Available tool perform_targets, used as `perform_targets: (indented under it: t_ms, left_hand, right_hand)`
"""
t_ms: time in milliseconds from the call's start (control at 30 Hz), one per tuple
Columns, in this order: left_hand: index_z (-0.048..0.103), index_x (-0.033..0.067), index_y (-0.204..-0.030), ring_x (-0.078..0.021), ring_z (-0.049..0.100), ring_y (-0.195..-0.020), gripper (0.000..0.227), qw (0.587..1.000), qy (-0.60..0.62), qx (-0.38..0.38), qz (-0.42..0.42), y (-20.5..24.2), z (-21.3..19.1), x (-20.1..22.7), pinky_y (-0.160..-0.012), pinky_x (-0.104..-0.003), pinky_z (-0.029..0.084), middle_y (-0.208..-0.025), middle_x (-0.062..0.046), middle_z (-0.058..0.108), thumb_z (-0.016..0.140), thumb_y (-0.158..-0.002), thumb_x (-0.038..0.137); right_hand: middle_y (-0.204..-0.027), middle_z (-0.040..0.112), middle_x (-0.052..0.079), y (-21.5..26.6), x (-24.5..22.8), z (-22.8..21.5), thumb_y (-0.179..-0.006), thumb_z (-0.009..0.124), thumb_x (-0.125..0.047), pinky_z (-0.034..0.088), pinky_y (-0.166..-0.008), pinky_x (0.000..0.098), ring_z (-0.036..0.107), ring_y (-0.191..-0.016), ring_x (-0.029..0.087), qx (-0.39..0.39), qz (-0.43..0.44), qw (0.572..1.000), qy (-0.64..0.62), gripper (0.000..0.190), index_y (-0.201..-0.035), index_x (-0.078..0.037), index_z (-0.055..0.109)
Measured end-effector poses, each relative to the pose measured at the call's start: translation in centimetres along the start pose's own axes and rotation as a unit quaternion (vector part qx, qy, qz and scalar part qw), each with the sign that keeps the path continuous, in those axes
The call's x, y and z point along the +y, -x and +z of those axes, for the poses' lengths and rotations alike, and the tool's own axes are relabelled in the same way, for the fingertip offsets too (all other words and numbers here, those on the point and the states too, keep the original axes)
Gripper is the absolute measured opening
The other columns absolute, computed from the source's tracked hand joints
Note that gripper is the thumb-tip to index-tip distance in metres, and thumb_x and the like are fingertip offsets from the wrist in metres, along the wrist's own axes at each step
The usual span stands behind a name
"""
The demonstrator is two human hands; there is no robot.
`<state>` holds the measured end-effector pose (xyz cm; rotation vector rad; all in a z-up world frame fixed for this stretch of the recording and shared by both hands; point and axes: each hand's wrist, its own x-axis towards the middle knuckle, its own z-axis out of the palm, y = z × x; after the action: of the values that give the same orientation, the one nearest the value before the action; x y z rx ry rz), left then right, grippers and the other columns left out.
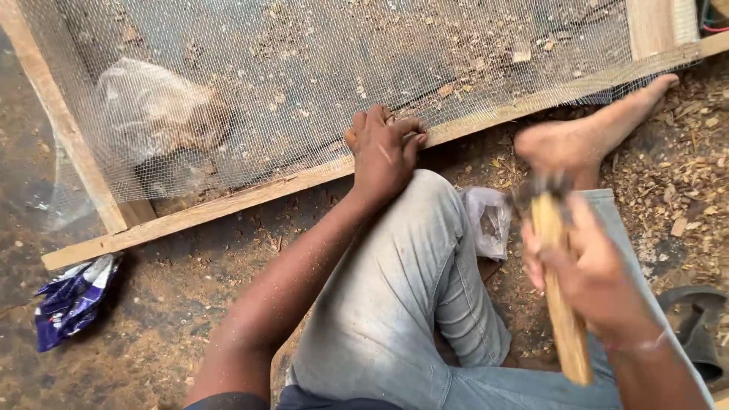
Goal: Secure metal mesh to a wooden frame using staples and a hammer.
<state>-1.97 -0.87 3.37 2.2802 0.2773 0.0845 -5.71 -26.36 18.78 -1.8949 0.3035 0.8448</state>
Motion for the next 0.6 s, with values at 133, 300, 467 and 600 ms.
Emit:
perform_targets:
  t_ms: [133, 300, 467, 600]
  left_hand:
    - [0.081, 0.0214, -0.101, -0.0286, 0.043, -0.103, 0.018, 1.0, 0.012, 0.013, -0.004, 0.5, 0.1, -0.4, -0.089, -0.044, 0.03, -0.101, -0.009, 0.05, 0.077, -0.086, 0.03]
    - [0.081, 0.0217, -0.102, -0.0301, 0.044, -0.105, 0.02, 1.0, 0.015, 0.027, -0.003, 0.3, 0.5, -0.8, -0.089, -0.045, 0.031, -0.104, -0.011, 0.051, 0.078, -0.084, 0.029]
    - [0.079, 0.0209, -0.106, -0.0296, 0.043, -0.104, 0.021, 1.0, 0.007, -0.017, -0.015, 0.2, 0.5, -0.6, -0.088, -0.044, 0.031, -0.104, -0.011, 0.048, 0.077, -0.087, 0.029]
    - [0.081, 0.0215, -0.105, -0.0297, 0.042, -0.105, 0.021, 1.0, 0.006, 0.006, -0.015, 0.4, 0.5, -0.7, -0.088, -0.044, 0.03, -0.106, -0.011, 0.048, 0.078, -0.084, 0.024]
  right_hand:
    - [-0.086, 0.054, 0.002, -2.8, -4.9, 4.0, -0.097, 0.054, -0.006, 0.049, -0.052, 0.0256, 0.053, -0.064, 0.009, -0.042, -0.056, 0.997, -0.039, 0.064, -0.157, -0.006, 0.032]
    - [-0.08, 0.057, 0.003, -4.8, -7.2, 5.4, -0.097, 0.055, -0.009, 0.049, -0.05, 0.0266, 0.053, -0.059, 0.01, -0.034, -0.068, 0.988, 0.131, 0.074, -0.164, -0.013, 0.023]
    - [-0.07, 0.06, 0.006, -5.9, -6.9, 5.5, -0.1, 0.052, -0.015, 0.05, -0.049, 0.0288, 0.057, -0.053, 0.013, -0.008, -0.064, 0.957, 0.283, 0.076, -0.165, -0.018, 0.014]
    - [-0.07, 0.058, 0.005, -5.2, -7.3, 4.4, -0.1, 0.052, -0.019, 0.052, -0.047, 0.03, 0.057, -0.052, 0.014, -0.054, -0.023, 0.954, 0.294, 0.076, -0.167, -0.021, 0.014]
